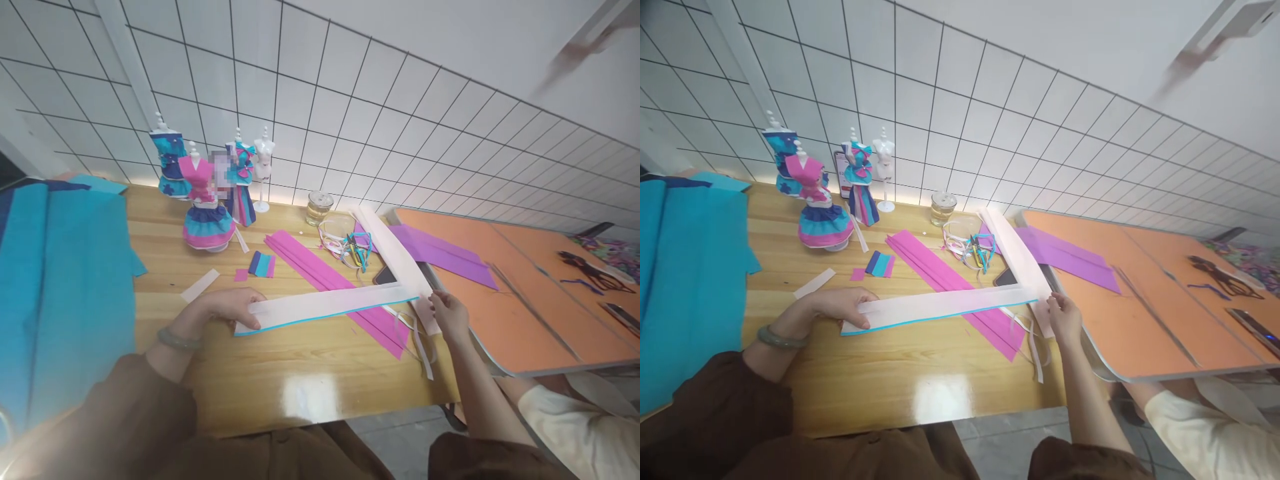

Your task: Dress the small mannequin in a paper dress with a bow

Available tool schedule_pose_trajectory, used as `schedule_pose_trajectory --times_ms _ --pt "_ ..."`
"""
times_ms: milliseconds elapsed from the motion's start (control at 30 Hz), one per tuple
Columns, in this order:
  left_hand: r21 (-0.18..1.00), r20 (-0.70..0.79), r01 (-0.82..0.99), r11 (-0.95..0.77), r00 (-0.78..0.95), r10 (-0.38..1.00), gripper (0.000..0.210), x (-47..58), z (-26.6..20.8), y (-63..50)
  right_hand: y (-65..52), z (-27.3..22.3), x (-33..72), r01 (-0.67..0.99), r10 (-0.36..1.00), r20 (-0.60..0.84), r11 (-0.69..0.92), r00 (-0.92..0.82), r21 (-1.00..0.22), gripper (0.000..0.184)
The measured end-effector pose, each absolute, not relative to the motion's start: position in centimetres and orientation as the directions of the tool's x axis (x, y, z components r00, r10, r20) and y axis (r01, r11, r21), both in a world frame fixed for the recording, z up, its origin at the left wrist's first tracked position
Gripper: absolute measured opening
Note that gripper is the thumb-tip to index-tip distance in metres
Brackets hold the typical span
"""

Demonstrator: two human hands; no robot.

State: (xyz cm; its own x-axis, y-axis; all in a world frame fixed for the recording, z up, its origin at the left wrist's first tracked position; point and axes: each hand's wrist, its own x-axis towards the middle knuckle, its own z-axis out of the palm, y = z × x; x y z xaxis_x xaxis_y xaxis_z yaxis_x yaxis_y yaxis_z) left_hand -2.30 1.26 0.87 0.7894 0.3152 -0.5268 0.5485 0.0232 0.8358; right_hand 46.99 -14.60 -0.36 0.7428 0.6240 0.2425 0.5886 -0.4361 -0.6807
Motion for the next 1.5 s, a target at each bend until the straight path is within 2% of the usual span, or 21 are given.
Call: schedule_pose_trajectory --times_ms 100,133,200,267,300,367,400,467,533,633,867,1500 --pt "0.862 -0.495 0.504 0.056 0.813 0.306 0.03 -2.4 1.0 1.4 -15.3 0.7 42.8 0.559 0.673 0.175 -0.409 0.719 -0.721 0.037" --pt "0.874 -0.48 0.48 0.078 0.823 0.304 0.031 -2.5 1.1 1.4 -15.6 1.1 40.7 0.491 0.722 0.078 -0.383 0.688 -0.783 0.035" --pt "0.898 -0.439 0.416 0.142 0.844 0.308 0.034 -2.7 1.2 1.5 -16.4 1.7 35.9 0.226 0.819 -0.214 -0.381 0.532 -0.896 0.033" --pt "0.915 -0.394 0.338 0.219 0.865 0.311 0.036 -2.8 1.2 1.4 -16.9 1.9 31.0 -0.074 0.831 -0.492 -0.491 0.259 -0.868 0.035" --pt "0.919 -0.373 0.304 0.253 0.876 0.304 0.036 -2.9 1.2 1.3 -17.0 1.9 28.9 -0.228 0.815 -0.566 -0.532 0.124 -0.815 0.035" --pt "0.917 -0.343 0.256 0.307 0.899 0.273 0.037 -2.9 1.2 1.1 -16.7 1.5 25.6 -0.492 0.82 -0.57 -0.518 -0.053 -0.7 0.039" --pt "0.913 -0.333 0.244 0.327 0.908 0.254 0.037 -2.9 1.2 1.0 -16.4 1.3 24.5 -0.588 0.832 -0.549 -0.485 -0.081 -0.647 0.037" --pt "0.906 -0.327 0.234 0.352 0.916 0.233 0.038 -2.9 1.2 0.8 -15.5 0.7 23.5 -0.753 0.862 -0.507 -0.334 -0.001 -0.567 0.029" --pt "0.905 -0.33 0.233 0.357 0.913 0.241 0.037 -2.8 1.2 0.8 -14.7 0.1 23.7 -0.84 0.857 -0.492 -0.147 0.156 -0.522 0.018" --pt "0.904 -0.343 0.243 0.351 0.904 0.257 0.033 -2.9 1.1 0.9 -14.3 -0.6 25.1 -0.841 0.799 -0.514 -0.017 0.314 -0.54 0.005" --pt "0.9 -0.37 0.264 0.346 0.883 0.289 0.032 -3.5 0.7 1.6 -15.3 -2.1 28.3 -0.74 0.731 -0.495 0.02 0.469 -0.672 0.005" --pt "0.885 -0.428 0.262 0.385 0.783 0.452 0.047 -4.7 0.0 2.4 -15.7 -2.2 35.3 -0.613 0.629 -0.397 0.165 0.669 -0.772 0.006"
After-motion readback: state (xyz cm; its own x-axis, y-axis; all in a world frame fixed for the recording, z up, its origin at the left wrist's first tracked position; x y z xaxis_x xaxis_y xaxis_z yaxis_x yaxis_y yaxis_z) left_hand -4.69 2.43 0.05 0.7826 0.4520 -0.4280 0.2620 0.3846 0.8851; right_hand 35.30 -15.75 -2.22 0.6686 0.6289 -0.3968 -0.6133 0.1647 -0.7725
